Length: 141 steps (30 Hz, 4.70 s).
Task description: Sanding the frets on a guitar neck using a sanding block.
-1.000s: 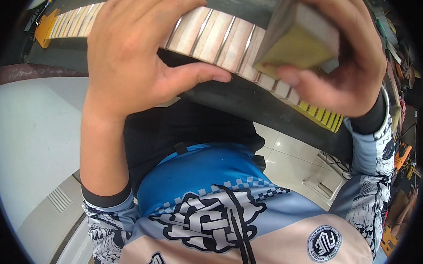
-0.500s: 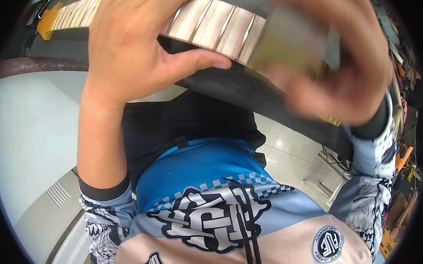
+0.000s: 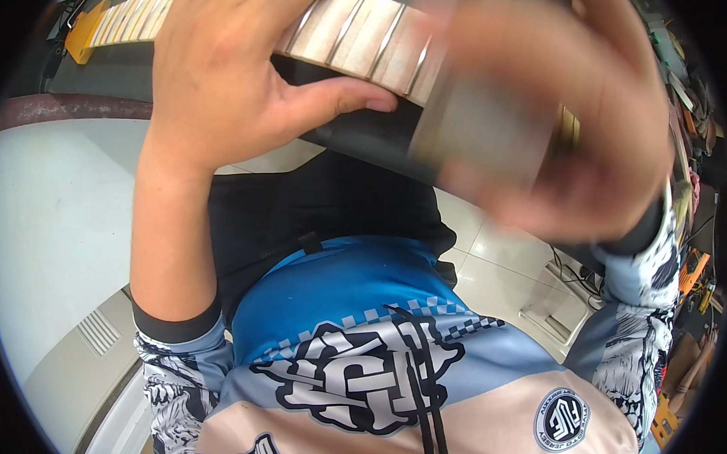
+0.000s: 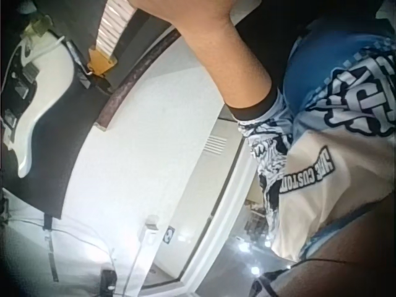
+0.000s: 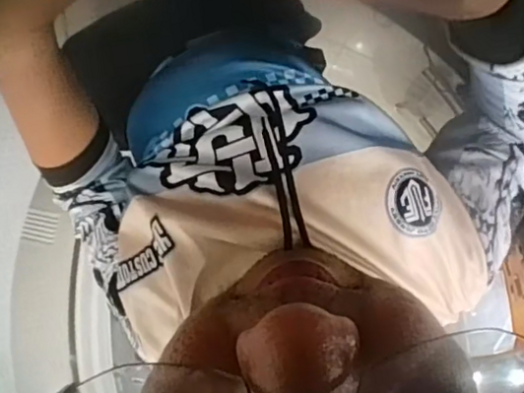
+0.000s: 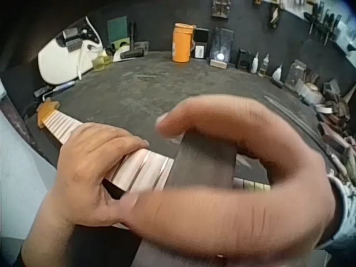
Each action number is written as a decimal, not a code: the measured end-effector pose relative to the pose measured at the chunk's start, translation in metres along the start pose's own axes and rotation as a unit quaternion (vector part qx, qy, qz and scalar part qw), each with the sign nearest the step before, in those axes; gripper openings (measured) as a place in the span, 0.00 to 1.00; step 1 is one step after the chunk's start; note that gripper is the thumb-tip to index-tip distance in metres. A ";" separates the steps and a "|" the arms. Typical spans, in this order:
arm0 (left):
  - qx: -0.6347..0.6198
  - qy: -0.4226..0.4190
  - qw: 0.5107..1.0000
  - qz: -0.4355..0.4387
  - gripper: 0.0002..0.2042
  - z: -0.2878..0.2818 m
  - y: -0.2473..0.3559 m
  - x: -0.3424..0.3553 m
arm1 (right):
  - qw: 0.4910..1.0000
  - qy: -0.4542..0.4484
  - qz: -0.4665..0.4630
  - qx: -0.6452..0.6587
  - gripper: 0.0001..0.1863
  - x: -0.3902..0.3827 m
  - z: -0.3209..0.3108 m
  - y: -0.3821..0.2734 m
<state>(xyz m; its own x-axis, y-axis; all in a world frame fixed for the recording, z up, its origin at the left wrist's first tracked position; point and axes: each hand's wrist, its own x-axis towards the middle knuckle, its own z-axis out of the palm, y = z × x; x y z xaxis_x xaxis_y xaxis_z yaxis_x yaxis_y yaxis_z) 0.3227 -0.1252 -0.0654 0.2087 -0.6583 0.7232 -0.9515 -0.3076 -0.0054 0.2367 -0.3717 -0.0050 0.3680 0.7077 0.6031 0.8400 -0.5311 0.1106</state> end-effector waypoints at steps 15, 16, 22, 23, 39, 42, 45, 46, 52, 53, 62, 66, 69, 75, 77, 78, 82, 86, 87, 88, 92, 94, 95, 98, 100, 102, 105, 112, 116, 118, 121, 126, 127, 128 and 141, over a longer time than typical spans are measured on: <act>-0.002 0.005 1.000 0.006 0.35 0.000 0.003 0.005 | 0.966 0.075 0.209 0.129 0.30 -0.042 0.008 0.047; -0.012 0.003 1.000 0.006 0.36 0.001 0.004 0.006 | 0.966 0.073 0.212 0.126 0.30 -0.041 0.002 0.047; 0.004 -0.002 1.000 0.014 0.36 0.000 0.003 0.004 | 0.981 0.010 0.189 0.048 0.32 -0.048 0.002 0.049; 0.002 0.004 1.000 0.013 0.36 0.000 0.003 0.004 | 0.964 0.059 0.246 0.083 0.32 -0.047 0.006 0.044; -0.007 -0.096 0.995 -0.004 0.39 -0.013 0.013 0.010 | 0.928 -0.096 0.346 -0.102 0.34 -0.046 -0.027 0.019; -0.008 -0.096 0.995 0.002 0.39 -0.010 0.018 0.017 | 0.914 -0.209 0.316 -0.141 0.34 -0.035 -0.057 0.010; -0.002 -0.102 0.995 -0.002 0.39 -0.008 0.024 0.021 | 0.876 -0.365 0.257 -0.182 0.33 -0.029 -0.080 0.007; 0.006 -0.109 0.994 -0.006 0.39 -0.007 0.023 0.021 | 0.857 -0.416 0.237 -0.193 0.33 -0.030 -0.086 0.007; 0.002 -0.114 0.993 0.007 0.40 0.013 0.026 0.029 | 0.835 -0.305 0.439 0.132 0.36 -0.085 -0.085 0.038; 0.006 -0.121 0.993 0.002 0.40 0.017 0.024 0.027 | 0.891 -0.244 0.372 0.097 0.40 -0.086 -0.082 0.035; -0.010 -0.128 0.991 -0.024 0.41 0.027 0.027 0.041 | 0.875 -0.023 0.484 0.015 0.49 -0.058 -0.063 -0.104; -0.012 -0.139 0.990 -0.027 0.40 0.017 0.015 0.045 | 0.829 -0.047 0.556 -0.034 0.46 -0.026 -0.048 -0.117; -0.046 -0.138 0.989 -0.021 0.39 0.009 0.004 0.044 | 0.795 0.002 0.605 -0.038 0.46 -0.007 -0.043 -0.130; -0.054 -0.169 0.984 0.000 0.34 -0.012 0.010 0.031 | 0.750 0.041 0.661 0.008 0.44 0.020 -0.036 -0.181; -0.060 -0.168 0.984 0.000 0.33 -0.012 0.013 0.029 | 0.736 0.013 0.676 -0.029 0.42 0.020 -0.033 -0.193; -0.062 -0.167 0.984 0.004 0.33 -0.012 0.015 0.028 | 0.734 0.015 0.678 -0.032 0.42 0.018 -0.032 -0.196; -0.068 -0.157 0.985 0.001 0.32 -0.014 0.018 0.027 | 0.783 -0.003 0.612 -0.110 0.38 0.023 -0.037 -0.195; -0.050 -0.139 0.989 0.008 0.32 -0.012 0.018 0.023 | 0.777 -0.043 0.606 -0.165 0.35 0.029 -0.034 -0.184; -0.049 -0.138 0.989 0.009 0.32 -0.010 0.018 0.022 | 0.788 -0.045 0.591 -0.166 0.35 0.028 -0.033 -0.182; -0.053 -0.133 0.990 0.012 0.32 -0.009 0.018 0.021 | 0.798 -0.047 0.577 -0.168 0.35 0.028 -0.033 -0.181; -0.055 -0.135 0.989 0.015 0.32 -0.009 0.019 0.023 | 0.841 -0.030 0.529 -0.107 0.34 0.020 -0.025 -0.170; -0.058 -0.140 0.988 0.014 0.32 -0.008 0.018 0.024 | 0.841 -0.038 0.530 -0.101 0.34 0.024 -0.023 -0.166; -0.062 -0.142 0.988 0.011 0.33 -0.009 0.018 0.025 | 0.837 -0.027 0.541 -0.083 0.34 0.028 -0.022 -0.165; -0.069 -0.149 0.986 0.006 0.33 -0.008 0.015 0.026 | 0.827 -0.026 0.558 -0.069 0.34 0.035 -0.016 -0.161; -0.069 -0.153 0.986 0.004 0.33 -0.007 0.014 0.026 | 0.828 -0.034 0.550 -0.105 0.34 0.036 -0.011 -0.158; -0.070 -0.156 0.985 0.003 0.33 -0.005 0.013 0.026 | 0.822 -0.044 0.557 -0.111 0.34 0.040 -0.007 -0.153; -0.073 -0.161 0.984 -0.001 0.32 -0.006 0.011 0.026 | 0.808 -0.063 0.573 -0.120 0.33 0.048 -0.003 -0.148; -0.083 -0.170 0.982 -0.016 0.34 -0.005 0.010 0.021 | 0.773 -0.127 0.611 -0.112 0.32 0.062 -0.002 -0.145; -0.086 -0.185 0.978 -0.038 0.36 -0.008 0.008 0.021 | 0.811 -0.088 0.546 -0.191 0.29 0.047 0.009 -0.103; -0.096 -0.163 0.981 -0.043 0.37 -0.003 0.008 0.016 | 0.803 -0.100 0.555 -0.192 0.29 0.048 0.009 -0.102; -0.112 -0.143 0.982 -0.057 0.41 0.000 0.010 0.015 | 0.766 -0.127 0.615 -0.137 0.30 0.065 0.004 -0.131; -0.114 -0.147 0.982 -0.044 0.41 -0.001 0.012 0.018 | 0.769 -0.119 0.609 -0.152 0.30 0.062 0.003 -0.136; -0.114 -0.134 0.984 -0.040 0.40 -0.002 0.009 0.015 | 0.803 -0.071 0.561 -0.190 0.30 0.044 0.013 -0.121; -0.117 -0.123 0.985 -0.037 0.38 -0.001 0.008 0.012 | 0.805 -0.105 0.549 -0.196 0.30 0.044 0.008 -0.104; -0.092 -0.104 0.990 -0.027 0.43 0.002 0.011 0.016 | 0.811 -0.131 0.525 -0.223 0.26 0.029 0.008 -0.102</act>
<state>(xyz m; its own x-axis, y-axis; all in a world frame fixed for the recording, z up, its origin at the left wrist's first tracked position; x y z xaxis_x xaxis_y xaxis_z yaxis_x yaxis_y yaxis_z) 0.3157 -0.1404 -0.0550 0.2845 -0.7775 0.5608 -0.9587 -0.2286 0.1694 0.1646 -0.2928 -0.0054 0.9079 -0.2001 0.3683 -0.1973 -0.9793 -0.0457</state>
